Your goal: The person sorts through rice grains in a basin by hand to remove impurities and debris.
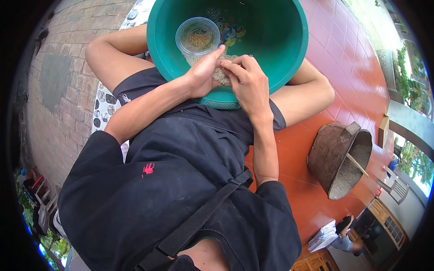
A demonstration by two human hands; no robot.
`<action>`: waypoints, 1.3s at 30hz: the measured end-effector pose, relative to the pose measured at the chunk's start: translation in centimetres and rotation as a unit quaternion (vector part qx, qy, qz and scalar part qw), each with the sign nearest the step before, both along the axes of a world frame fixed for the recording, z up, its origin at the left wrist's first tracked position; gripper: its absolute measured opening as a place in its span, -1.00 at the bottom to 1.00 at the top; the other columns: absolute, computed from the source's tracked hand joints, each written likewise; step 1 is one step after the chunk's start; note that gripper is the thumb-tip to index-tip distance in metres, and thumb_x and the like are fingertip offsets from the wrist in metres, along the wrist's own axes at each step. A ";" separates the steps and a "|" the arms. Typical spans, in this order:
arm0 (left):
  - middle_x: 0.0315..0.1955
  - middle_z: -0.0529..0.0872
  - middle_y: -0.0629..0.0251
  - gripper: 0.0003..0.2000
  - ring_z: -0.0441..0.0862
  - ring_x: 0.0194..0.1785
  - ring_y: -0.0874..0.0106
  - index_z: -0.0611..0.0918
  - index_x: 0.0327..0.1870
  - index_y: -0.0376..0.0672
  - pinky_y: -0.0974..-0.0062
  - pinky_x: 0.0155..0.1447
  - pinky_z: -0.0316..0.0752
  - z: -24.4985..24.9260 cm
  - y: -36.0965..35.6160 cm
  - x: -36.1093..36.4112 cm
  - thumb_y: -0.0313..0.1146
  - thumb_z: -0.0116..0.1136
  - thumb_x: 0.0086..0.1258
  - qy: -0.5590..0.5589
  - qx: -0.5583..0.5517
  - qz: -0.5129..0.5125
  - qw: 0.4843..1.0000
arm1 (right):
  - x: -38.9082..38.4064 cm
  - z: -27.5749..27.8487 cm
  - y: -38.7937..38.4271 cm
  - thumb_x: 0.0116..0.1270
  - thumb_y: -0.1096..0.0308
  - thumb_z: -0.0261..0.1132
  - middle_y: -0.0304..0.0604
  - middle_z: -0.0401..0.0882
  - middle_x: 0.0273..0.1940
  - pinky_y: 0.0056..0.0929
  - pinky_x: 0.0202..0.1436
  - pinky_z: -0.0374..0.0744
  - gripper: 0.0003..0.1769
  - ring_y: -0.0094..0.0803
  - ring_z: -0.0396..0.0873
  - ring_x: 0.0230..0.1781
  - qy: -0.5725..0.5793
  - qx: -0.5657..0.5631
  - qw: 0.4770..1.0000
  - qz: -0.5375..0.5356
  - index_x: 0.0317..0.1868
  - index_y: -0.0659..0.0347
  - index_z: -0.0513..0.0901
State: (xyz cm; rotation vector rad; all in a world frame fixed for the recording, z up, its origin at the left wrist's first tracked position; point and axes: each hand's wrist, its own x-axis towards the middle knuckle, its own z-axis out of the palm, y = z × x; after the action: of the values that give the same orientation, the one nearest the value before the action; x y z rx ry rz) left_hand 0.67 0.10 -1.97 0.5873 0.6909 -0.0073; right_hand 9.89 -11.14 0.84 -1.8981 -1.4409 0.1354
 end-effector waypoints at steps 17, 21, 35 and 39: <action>-0.07 0.65 0.43 -0.53 0.51 0.00 0.54 0.55 0.12 -0.12 0.26 0.18 0.44 0.3 -0.1 -0.1 0.08 -0.26 0.65 0.020 0.028 -0.039 0.999 | 0.4 -0.1 0.3 0.25 0.47 0.36 -0.12 0.55 -0.27 -0.24 -0.08 0.56 -0.89 -0.18 0.59 -0.18 0.091 -0.114 0.989 0.019 -0.21 0.26 0.69; -0.07 0.64 0.44 -0.55 0.51 0.00 0.54 0.55 0.12 -0.11 0.26 0.18 0.44 0.7 -0.1 -0.2 0.06 -0.26 0.66 0.014 0.021 -0.040 0.999 | 0.4 -0.2 0.0 0.27 0.48 0.35 -0.10 0.55 -0.27 -0.25 -0.10 0.56 -0.88 -0.18 0.59 -0.21 0.090 -0.102 0.991 0.019 -0.19 0.28 0.66; -0.26 0.68 0.16 -0.54 0.73 -0.24 0.33 0.51 -0.04 -0.25 0.34 -0.21 0.73 0.5 -0.2 -0.1 0.00 -0.33 0.67 -0.044 0.002 -0.017 0.999 | -0.5 2.9 2.0 0.21 0.60 0.42 -0.13 0.71 -0.29 -0.54 -0.32 0.56 -0.85 -0.48 0.61 -0.39 0.107 0.182 0.977 -0.015 -0.19 0.28 0.75; -0.22 0.67 0.20 -0.55 0.71 -0.17 0.37 0.52 -0.05 -0.23 0.28 -0.12 0.72 1.3 -0.3 -0.3 -0.01 -0.31 0.67 -0.041 0.044 -0.001 0.998 | -0.6 1.8 2.3 0.18 0.64 0.41 -0.12 0.77 -0.17 -0.47 -0.13 0.69 -0.76 -0.32 0.73 -0.17 0.067 0.169 0.982 0.060 -0.13 0.23 0.78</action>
State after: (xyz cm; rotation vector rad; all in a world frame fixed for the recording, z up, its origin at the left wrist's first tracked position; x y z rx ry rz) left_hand 0.32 -0.23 -0.67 0.6698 0.6133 0.0446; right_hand 9.27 -8.80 2.63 -1.5010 -1.3890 0.0690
